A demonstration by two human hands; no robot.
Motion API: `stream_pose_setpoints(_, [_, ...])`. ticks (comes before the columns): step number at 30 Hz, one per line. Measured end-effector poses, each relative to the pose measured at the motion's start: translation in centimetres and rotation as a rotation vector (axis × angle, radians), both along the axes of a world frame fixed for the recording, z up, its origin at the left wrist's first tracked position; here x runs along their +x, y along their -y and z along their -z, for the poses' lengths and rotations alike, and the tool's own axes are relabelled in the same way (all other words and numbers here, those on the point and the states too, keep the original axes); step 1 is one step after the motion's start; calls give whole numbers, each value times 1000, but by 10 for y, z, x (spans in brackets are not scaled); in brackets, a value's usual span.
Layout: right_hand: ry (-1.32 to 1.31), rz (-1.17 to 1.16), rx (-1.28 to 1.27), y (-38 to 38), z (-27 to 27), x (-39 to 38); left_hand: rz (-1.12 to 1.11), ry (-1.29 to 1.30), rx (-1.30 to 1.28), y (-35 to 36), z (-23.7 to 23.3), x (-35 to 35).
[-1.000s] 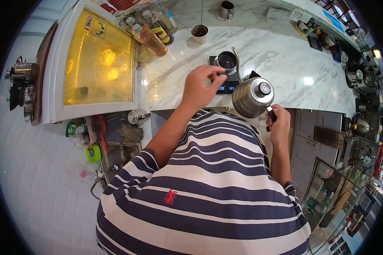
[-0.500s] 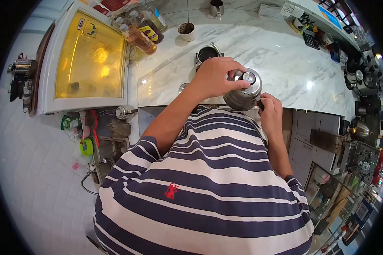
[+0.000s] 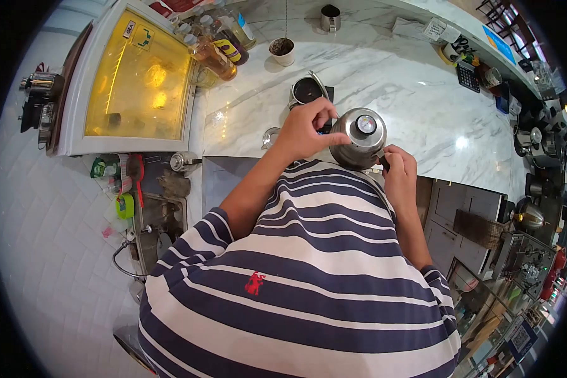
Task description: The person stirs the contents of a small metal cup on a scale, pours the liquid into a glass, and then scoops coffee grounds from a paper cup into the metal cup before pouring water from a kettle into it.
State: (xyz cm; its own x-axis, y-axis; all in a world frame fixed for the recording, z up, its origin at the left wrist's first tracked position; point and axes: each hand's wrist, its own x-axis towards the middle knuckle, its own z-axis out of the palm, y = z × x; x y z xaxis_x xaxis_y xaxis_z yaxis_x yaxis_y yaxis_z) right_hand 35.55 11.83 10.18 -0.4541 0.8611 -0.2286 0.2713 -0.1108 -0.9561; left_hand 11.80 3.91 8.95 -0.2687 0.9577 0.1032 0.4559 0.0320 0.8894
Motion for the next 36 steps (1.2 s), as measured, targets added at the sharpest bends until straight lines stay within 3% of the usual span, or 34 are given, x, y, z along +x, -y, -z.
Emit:
stream_pose_setpoints(2, [-1,-5,-3,1,-2,1,-69,59,-117,12,15,4])
stream_pose_setpoints(5, [24,-42,6,0,-4,3,-112,142,-17,15,27,15])
stream_pose_setpoints(11, [86,-83,74,9,-6,0,-155,27,-205,16,17,15])
stream_pose_setpoints(25, [143,-20,223,39,-8,-17,-100,17,-256,31,26,5])
stream_pose_setpoints(32, [168,54,151,54,-17,-25,-15,141,-368,33,39,-16])
stream_pose_setpoints(36, [185,97,148,65,-25,-32,70,79,-372,32,23,-27])
